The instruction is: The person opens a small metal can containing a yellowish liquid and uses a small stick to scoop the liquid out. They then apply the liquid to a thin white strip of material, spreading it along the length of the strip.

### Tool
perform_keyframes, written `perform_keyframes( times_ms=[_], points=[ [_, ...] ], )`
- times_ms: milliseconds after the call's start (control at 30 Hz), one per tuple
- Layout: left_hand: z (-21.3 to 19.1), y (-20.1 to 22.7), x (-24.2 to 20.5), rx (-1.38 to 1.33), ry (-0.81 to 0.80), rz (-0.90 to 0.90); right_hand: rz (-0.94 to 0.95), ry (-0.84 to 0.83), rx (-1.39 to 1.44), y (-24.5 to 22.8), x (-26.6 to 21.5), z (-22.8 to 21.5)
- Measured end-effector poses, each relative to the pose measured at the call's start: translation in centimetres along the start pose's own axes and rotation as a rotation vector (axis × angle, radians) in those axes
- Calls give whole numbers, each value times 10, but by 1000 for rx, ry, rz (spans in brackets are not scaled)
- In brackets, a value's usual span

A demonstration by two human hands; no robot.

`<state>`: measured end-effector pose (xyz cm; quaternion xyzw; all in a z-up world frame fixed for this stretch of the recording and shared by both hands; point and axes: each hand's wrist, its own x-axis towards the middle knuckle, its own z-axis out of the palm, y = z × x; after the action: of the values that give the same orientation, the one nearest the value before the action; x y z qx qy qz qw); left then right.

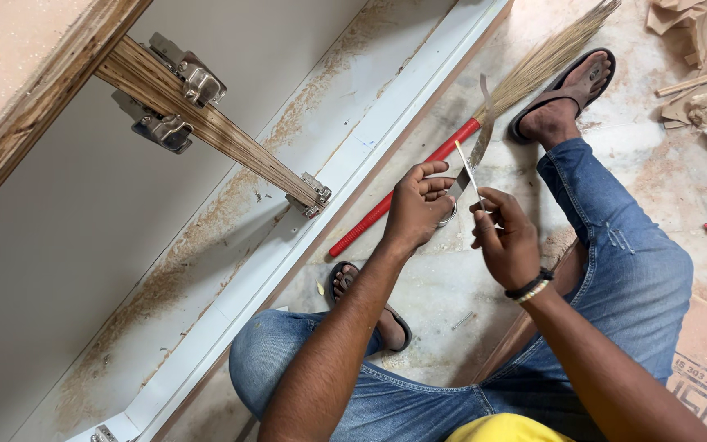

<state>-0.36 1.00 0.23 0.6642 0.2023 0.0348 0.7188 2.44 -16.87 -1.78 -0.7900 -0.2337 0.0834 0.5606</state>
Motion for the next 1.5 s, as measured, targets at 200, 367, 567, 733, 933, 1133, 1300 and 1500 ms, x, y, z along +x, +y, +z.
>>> perform_keyframes(
  times_ms=[200, 367, 567, 733, 933, 1133, 1300, 1500],
  points=[
    [-7, -3, 7, -176, 25, -75, -70, 33, -14, 37, -31, 31],
    [-9, -4, 12, -149, 24, -41, 15, 27, 547, 42, -60, 31],
    [5, -14, 6, -81, 18, 69, 117, 99, 843, 26, -34, 39],
    [1, -25, 7, 268, 166, 122, 170, 108, 964, 16, -13, 44],
    [-8, -29, -6, 361, -29, -73, 201, -11, 928, 22, -9, 21],
    [-5, -39, -26, 92, 72, -8, 197, -149, 943, 67, -21, -30],
    [14, -44, -22, 113, 91, -1, 208, 89, 746, 104, -7, -47],
    [24, -54, -9, 279, 81, 3, 355, 78, 768, 114, 6, -50]
  ],
)
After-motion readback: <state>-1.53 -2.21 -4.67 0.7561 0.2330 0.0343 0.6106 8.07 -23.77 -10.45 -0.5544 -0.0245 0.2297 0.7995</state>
